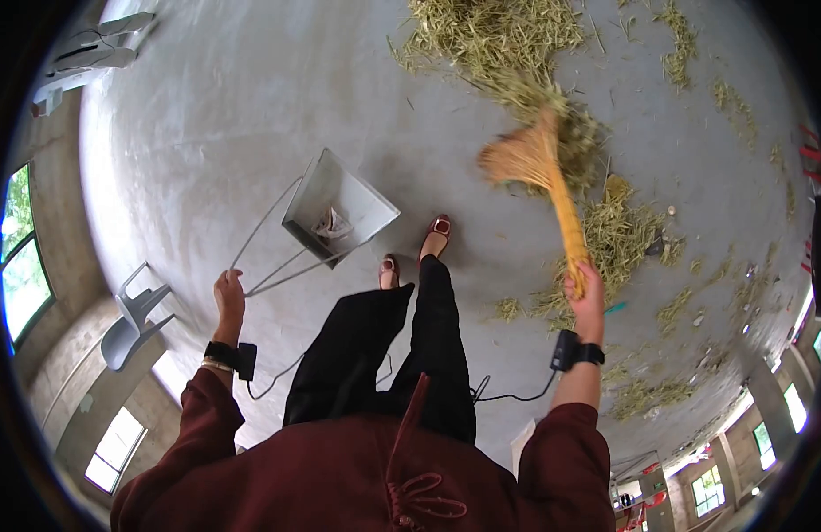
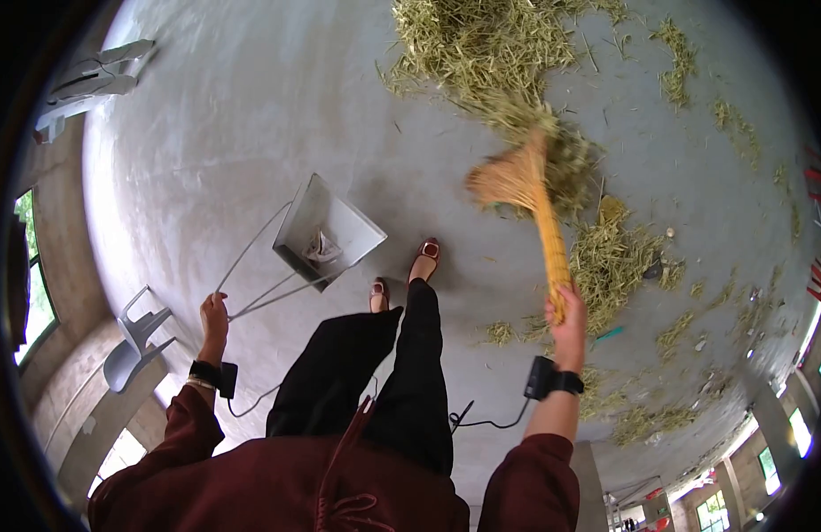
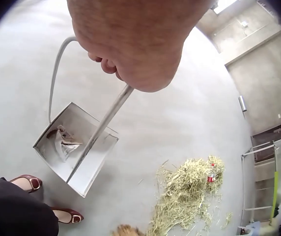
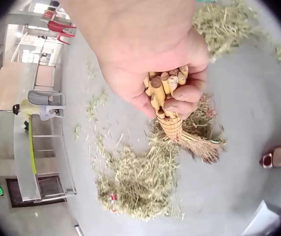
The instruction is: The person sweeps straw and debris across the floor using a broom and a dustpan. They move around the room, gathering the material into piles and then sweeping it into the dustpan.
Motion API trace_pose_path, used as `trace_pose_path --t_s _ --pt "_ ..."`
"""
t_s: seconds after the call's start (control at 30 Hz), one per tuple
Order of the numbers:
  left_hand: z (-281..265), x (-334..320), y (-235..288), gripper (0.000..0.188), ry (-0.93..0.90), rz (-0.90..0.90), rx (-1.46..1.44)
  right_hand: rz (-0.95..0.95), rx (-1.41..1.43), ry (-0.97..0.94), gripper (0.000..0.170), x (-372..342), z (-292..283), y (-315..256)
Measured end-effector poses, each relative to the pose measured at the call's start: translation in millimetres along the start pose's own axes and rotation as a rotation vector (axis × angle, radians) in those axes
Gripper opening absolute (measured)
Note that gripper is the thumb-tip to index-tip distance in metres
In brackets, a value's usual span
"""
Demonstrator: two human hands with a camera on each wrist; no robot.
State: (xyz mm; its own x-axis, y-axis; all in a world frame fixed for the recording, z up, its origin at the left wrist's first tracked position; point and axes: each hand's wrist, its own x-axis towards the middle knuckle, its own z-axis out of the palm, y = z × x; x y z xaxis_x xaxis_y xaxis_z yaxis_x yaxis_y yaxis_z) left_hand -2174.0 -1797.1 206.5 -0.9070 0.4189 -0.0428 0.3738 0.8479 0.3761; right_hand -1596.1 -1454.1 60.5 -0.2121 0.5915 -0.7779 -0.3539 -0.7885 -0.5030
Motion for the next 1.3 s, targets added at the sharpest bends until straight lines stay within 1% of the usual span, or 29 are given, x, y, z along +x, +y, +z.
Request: trace_pose_path --t_s 0.03,0.07,0.1,0.13,0.17,0.2,0.23,0.27,0.33,0.37,0.4,0.47,0.53,0.6,0.67,0.7,0.73,0.8,0.83,0.9,0.93,1.0,1.03,1.07,1.17,1.2,1.23,1.27,1.3 --pt "-3 6 14 0.034 -0.020 -0.014 0.004 -0.011 0.004 0.071 0.032 -5 -19 -8" --pt "-2 16 21 0.034 -0.025 -0.010 0.009 -0.008 0.009 0.077 0.032 -14 -32 -12" --pt "-1 26 24 0.035 -0.002 0.028 0.012 -0.088 0.007 0.127 0.031 -23 -43 -17" --pt "0 31 33 0.035 0.021 0.064 0.012 -0.128 0.007 0.155 0.030 -32 -44 -21" --pt "-1 36 43 0.034 -0.013 0.010 -0.035 -0.168 0.005 0.183 0.030 -41 -45 -25" --pt "-1 42 49 0.034 -0.016 0.011 -0.034 -0.227 0.033 0.221 0.028 -52 -31 -26" --pt "-2 49 54 0.034 0.008 0.056 -0.021 -0.288 0.064 0.255 0.027 -58 -19 -24" --pt "5 62 51 0.034 0.039 0.092 -0.006 -0.283 0.061 0.245 0.027 -46 -8 -12" --pt "-3 69 79 0.034 0.017 0.075 -0.004 -0.261 0.391 0.114 0.027 -54 0 8" --pt "-7 74 89 0.034 -0.005 0.052 -0.007 -0.228 0.488 0.025 0.028 -56 9 15" --pt "-9 82 88 0.034 -0.007 0.054 -0.002 -0.226 0.492 0.028 0.028 -60 27 20" --pt "-6 104 82 0.034 0.016 0.126 0.024 -0.084 0.562 -0.090 0.030 -65 81 25" --pt "8 120 66 0.034 0.008 0.143 0.039 0.053 0.553 -0.252 0.032 -46 128 43" --pt "7 132 65 0.033 0.002 0.160 0.054 0.070 0.482 -0.452 0.039 -26 186 50" --pt "7 140 74 0.033 0.014 0.200 0.032 0.116 0.396 -0.499 0.045 1 255 49" --pt "2 144 77 0.033 -0.010 0.174 0.046 0.125 0.365 -0.545 0.047 18 290 49" --pt "5 140 63 0.033 -0.013 0.152 0.084 0.142 0.327 -0.599 0.048 40 316 57" --pt "-1 144 65 0.032 -0.038 0.124 0.100 0.233 0.346 -0.622 0.045 75 373 65" --pt "-5 151 68 0.032 -0.038 0.125 0.105 0.235 0.350 -0.622 0.045 93 402 65" --pt "-12 161 74 0.032 -0.048 0.095 0.100 0.301 0.274 -0.619 0.039 121 442 66" --pt "-13 165 76 0.032 -0.052 0.093 0.103 0.304 0.274 -0.616 0.039 135 445 66" --pt "-18 155 73 0.032 -0.064 0.050 0.109 0.275 0.285 -0.568 0.033 149 427 61" --pt "-21 157 71 0.032 -0.069 0.044 0.112 0.199 0.218 -0.533 0.030 141 411 45" --pt "-15 183 77 0.032 -0.081 0.055 0.118 0.151 0.169 -0.454 0.030 150 404 29" --pt "0 216 73 0.031 -0.088 0.100 0.099 0.065 0.156 -0.265 0.038 147 319 2" --pt "4 208 79 0.031 -0.076 0.137 0.089 0.059 0.145 -0.177 0.038 128 280 -16" --pt "4 222 82 0.031 -0.083 0.132 0.080 0.078 0.127 -0.066 0.036 113 265 -30" --pt "4 225 85 0.031 -0.109 0.111 0.084 0.097 0.143 -0.013 0.034 100 237 -40" --pt "-11 195 86 0.030 -0.125 0.082 0.082 0.053 0.120 0.022 0.031 66 195 -53"
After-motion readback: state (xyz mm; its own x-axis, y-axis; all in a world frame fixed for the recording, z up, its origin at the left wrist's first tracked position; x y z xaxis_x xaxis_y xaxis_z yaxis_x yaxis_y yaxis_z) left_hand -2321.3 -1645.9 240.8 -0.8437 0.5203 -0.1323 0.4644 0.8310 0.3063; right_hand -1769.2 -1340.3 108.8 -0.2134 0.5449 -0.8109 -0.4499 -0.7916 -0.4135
